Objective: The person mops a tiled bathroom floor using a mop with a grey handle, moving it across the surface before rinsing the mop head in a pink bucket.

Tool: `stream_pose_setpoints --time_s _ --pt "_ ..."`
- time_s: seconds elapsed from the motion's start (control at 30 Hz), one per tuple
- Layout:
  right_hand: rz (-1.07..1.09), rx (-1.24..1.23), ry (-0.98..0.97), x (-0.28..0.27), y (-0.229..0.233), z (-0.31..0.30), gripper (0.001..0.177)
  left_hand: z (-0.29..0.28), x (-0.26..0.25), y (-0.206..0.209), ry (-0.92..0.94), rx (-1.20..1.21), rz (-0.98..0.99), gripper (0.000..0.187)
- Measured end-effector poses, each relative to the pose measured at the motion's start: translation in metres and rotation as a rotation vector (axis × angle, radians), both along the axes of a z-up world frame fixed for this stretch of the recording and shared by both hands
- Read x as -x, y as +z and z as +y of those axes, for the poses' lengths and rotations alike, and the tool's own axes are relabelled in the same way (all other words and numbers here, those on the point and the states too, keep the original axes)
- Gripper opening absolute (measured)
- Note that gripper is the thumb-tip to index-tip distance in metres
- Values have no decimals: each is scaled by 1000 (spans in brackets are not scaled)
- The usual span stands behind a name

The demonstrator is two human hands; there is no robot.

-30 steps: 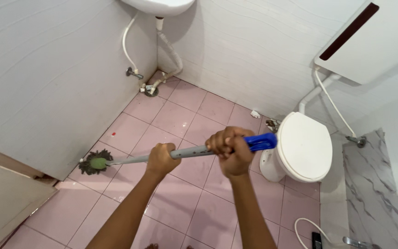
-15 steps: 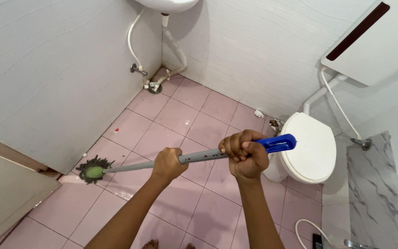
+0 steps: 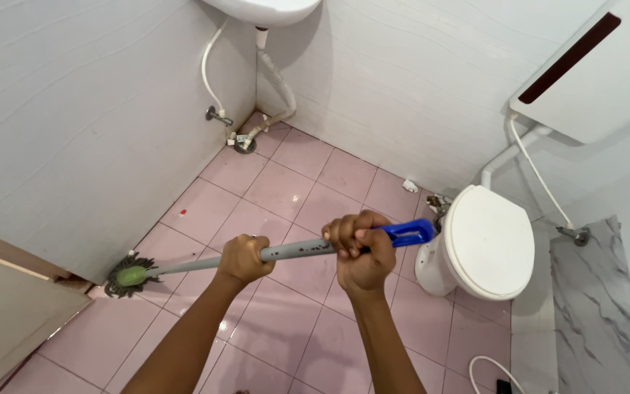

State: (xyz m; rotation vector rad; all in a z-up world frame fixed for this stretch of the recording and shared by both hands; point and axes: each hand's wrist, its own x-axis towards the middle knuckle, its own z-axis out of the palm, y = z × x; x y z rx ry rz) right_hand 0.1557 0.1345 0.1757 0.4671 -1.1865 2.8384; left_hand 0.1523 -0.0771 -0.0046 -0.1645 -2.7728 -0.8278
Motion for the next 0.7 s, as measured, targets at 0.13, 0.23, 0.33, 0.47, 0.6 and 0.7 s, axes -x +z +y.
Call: stream_pose_setpoints --time_s 0.13,0.23,0.33,0.47,0.6,0.7 --pt "-27 8 -59 3 -2 -1 20 -3 15 -3 -57 54 22 12" --pt "5 21 -74 0 -5 -5 20 -5 23 -1 -80 63 15 11" --pt "14 0 -98 -2 -5 -5 17 -1 31 4 -85 117 -37 13" --pt "-3 3 -135 -3 -7 -4 14 6 48 14 -86 126 -144 9" --pt "28 -54 -169 -6 -13 -15 12 9 62 20 -27 94 -342 8" --pt "98 -124 -142 -7 -21 -23 12 10 64 21 53 16 -395 8"
